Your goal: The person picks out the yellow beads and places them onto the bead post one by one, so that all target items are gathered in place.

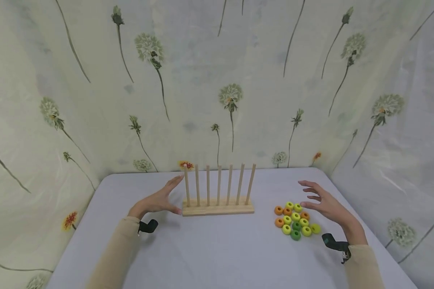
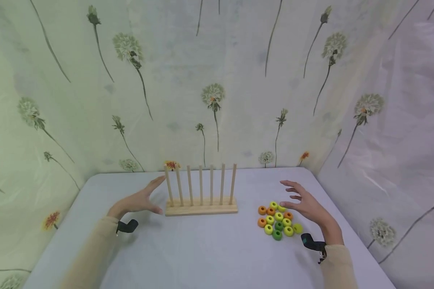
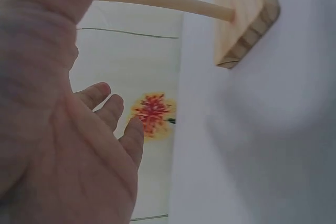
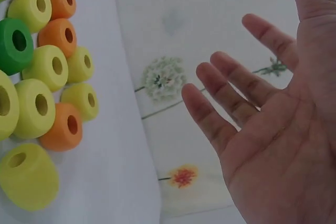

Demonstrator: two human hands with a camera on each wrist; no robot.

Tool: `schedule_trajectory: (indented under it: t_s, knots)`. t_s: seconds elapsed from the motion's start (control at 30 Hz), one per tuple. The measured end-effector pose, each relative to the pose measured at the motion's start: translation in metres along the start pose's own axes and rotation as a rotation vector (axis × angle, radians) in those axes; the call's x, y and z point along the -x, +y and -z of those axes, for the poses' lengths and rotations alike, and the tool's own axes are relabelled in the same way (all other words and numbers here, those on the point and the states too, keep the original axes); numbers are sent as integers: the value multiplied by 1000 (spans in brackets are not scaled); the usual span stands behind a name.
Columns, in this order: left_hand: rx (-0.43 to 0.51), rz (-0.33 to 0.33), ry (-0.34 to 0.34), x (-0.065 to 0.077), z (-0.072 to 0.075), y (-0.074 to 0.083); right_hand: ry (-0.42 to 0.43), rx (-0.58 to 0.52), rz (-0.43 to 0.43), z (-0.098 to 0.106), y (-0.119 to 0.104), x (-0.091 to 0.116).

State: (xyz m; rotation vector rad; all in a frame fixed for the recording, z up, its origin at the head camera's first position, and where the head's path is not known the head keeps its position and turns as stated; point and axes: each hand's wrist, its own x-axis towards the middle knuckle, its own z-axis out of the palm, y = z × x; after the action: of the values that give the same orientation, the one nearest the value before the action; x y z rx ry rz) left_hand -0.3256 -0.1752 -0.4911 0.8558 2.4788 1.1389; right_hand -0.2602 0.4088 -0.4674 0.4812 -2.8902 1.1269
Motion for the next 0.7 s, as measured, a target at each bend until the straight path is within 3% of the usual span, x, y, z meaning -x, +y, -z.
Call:
schedule_trajectory:
  t_s: [0.13, 0.37, 0.7]
  knots:
    - [28, 5, -3, -3, -8, -6, -10, -40, -26, -3, 12, 2]
    - [15, 92, -37, -7, -22, -17, -19, -111, -124, -9, 27, 7]
    - [36, 110, -25, -8, -37, -23, 4, -138, -154, -17, 49, 8]
